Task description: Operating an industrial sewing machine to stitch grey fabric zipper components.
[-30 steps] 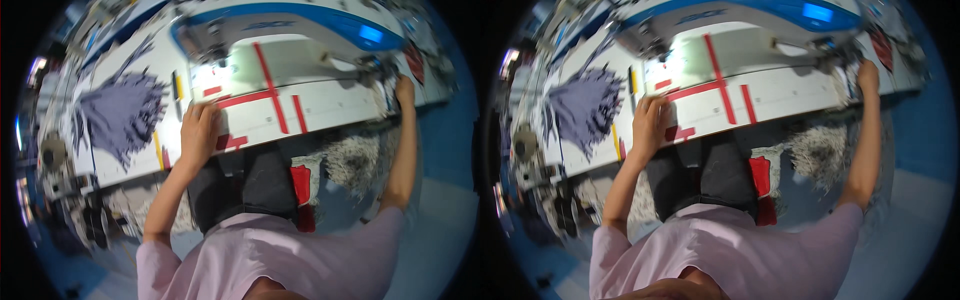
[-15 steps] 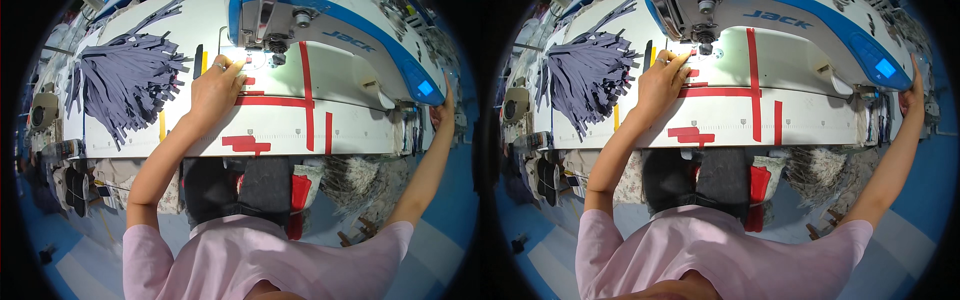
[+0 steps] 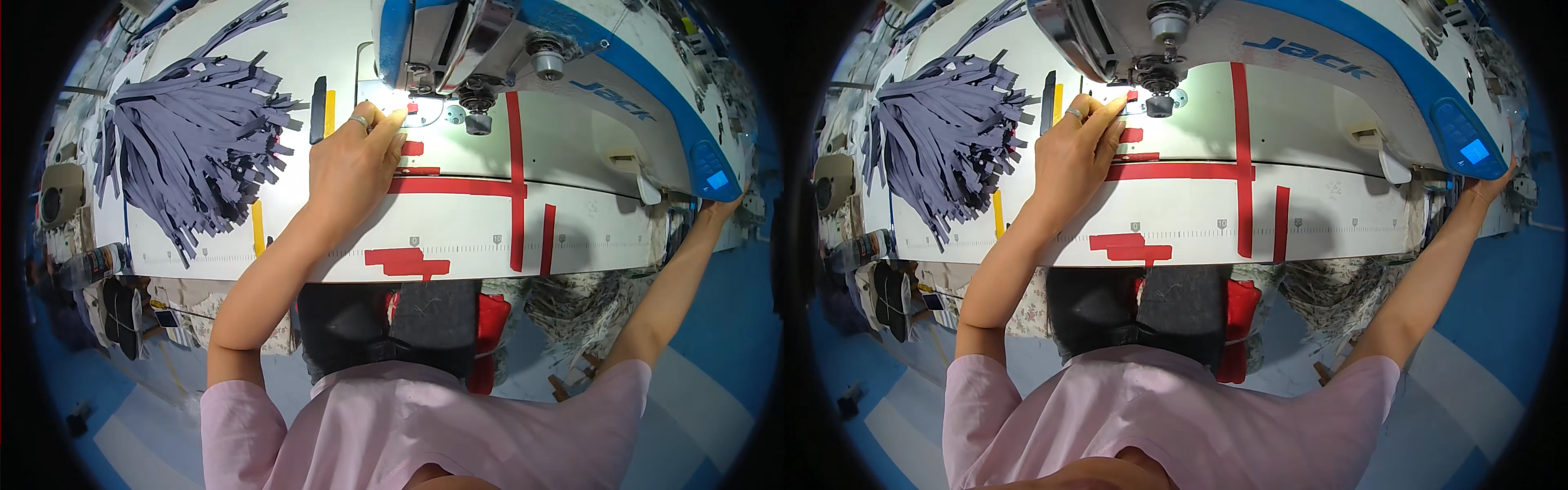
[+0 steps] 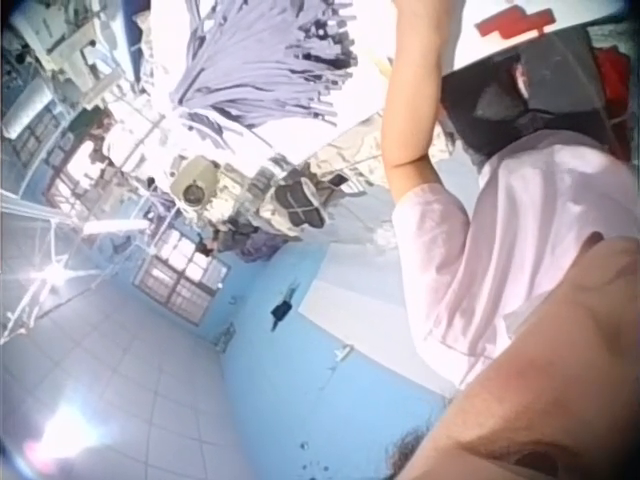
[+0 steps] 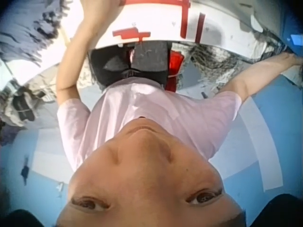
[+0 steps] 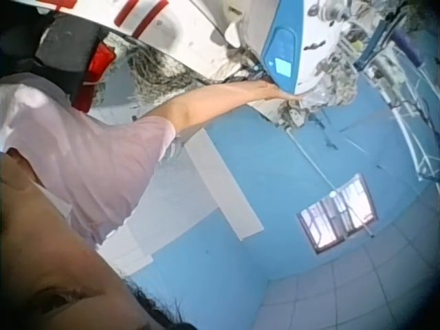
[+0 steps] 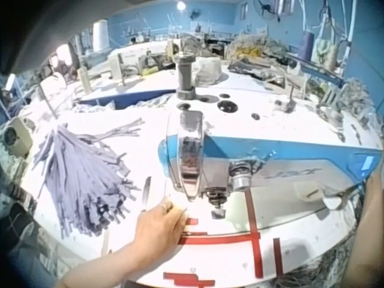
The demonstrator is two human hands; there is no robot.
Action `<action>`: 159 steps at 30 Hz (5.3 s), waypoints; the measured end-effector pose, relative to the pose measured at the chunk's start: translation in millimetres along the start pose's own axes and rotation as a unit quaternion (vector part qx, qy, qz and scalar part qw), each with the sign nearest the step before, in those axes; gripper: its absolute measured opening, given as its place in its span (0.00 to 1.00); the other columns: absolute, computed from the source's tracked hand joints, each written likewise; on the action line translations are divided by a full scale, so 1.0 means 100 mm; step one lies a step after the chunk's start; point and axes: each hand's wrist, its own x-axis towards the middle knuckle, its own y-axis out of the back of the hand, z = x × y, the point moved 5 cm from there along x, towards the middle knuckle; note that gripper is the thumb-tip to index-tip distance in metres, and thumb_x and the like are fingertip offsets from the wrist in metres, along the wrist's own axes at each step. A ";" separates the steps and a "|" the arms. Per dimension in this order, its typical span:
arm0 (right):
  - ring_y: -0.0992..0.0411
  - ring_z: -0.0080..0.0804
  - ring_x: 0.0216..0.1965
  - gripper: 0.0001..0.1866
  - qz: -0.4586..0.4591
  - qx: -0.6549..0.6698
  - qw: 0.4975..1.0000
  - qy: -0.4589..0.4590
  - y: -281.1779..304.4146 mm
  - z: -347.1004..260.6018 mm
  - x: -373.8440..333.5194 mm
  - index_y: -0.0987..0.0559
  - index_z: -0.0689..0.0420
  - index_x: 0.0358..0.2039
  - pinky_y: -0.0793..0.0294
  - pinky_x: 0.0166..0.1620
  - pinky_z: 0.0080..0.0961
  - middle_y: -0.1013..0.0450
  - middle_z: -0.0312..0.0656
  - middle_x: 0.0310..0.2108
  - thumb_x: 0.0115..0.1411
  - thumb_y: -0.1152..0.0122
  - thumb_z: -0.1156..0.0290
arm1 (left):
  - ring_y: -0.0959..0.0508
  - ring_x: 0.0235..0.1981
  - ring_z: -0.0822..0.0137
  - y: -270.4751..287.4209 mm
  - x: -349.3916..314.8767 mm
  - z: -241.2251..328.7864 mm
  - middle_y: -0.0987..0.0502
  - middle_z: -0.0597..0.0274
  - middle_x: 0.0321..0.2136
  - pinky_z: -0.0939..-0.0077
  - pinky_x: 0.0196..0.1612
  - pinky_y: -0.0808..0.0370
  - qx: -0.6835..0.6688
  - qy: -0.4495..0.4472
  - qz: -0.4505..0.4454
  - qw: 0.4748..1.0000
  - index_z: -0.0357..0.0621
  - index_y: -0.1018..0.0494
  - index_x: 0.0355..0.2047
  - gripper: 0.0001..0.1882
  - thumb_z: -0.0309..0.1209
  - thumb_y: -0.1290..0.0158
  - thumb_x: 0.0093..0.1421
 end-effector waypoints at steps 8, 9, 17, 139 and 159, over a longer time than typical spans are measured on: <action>0.22 0.44 0.49 0.24 0.115 0.014 0.993 -0.016 0.20 0.11 0.05 0.26 0.61 0.57 0.20 0.51 0.43 0.23 0.52 0.50 0.68 0.56 0.60 | 0.23 0.24 0.62 0.01 0.00 -0.03 0.27 0.62 0.31 0.67 0.25 0.26 -0.067 0.006 -0.004 0.998 0.45 0.22 0.46 0.12 0.30 0.44 0.63; 0.23 0.44 0.49 0.24 0.055 0.013 0.998 -0.033 0.46 0.06 0.38 0.26 0.62 0.57 0.20 0.51 0.43 0.23 0.51 0.50 0.68 0.55 0.59 | 0.23 0.24 0.62 -0.02 0.02 -0.03 0.27 0.62 0.31 0.67 0.25 0.26 -0.078 0.001 0.000 0.997 0.45 0.22 0.46 0.12 0.30 0.44 0.63; 0.24 0.45 0.51 0.25 0.104 0.067 0.987 -0.102 -0.01 -0.11 -0.08 0.26 0.63 0.56 0.23 0.54 0.42 0.23 0.51 0.50 0.67 0.51 0.58 | 0.23 0.26 0.56 -0.01 0.07 0.08 0.26 0.56 0.32 0.64 0.29 0.25 -0.046 -0.008 0.033 0.998 0.44 0.23 0.46 0.11 0.28 0.44 0.62; 0.40 0.15 0.24 0.05 -0.241 -0.252 0.934 0.073 -2.81 -0.41 -4.37 0.21 0.66 0.39 0.40 0.26 0.15 0.30 0.33 0.26 0.65 0.41 0.78 | 0.29 0.61 0.58 2.19 -0.06 -4.15 0.24 0.58 0.50 0.50 0.67 0.40 0.391 -0.041 -0.064 0.917 0.45 0.33 0.51 0.19 0.22 0.51 0.58; 0.38 0.57 0.60 0.69 -0.129 0.084 0.947 0.281 -5.14 -2.57 -5.03 0.58 0.60 0.73 0.49 0.66 0.64 0.40 0.60 0.58 0.39 0.20 0.59 | 0.23 0.54 0.61 4.01 -0.25 0.43 0.22 0.60 0.51 0.62 0.66 0.35 0.609 -0.268 -0.092 0.741 0.50 0.30 0.58 0.36 0.20 0.39 0.45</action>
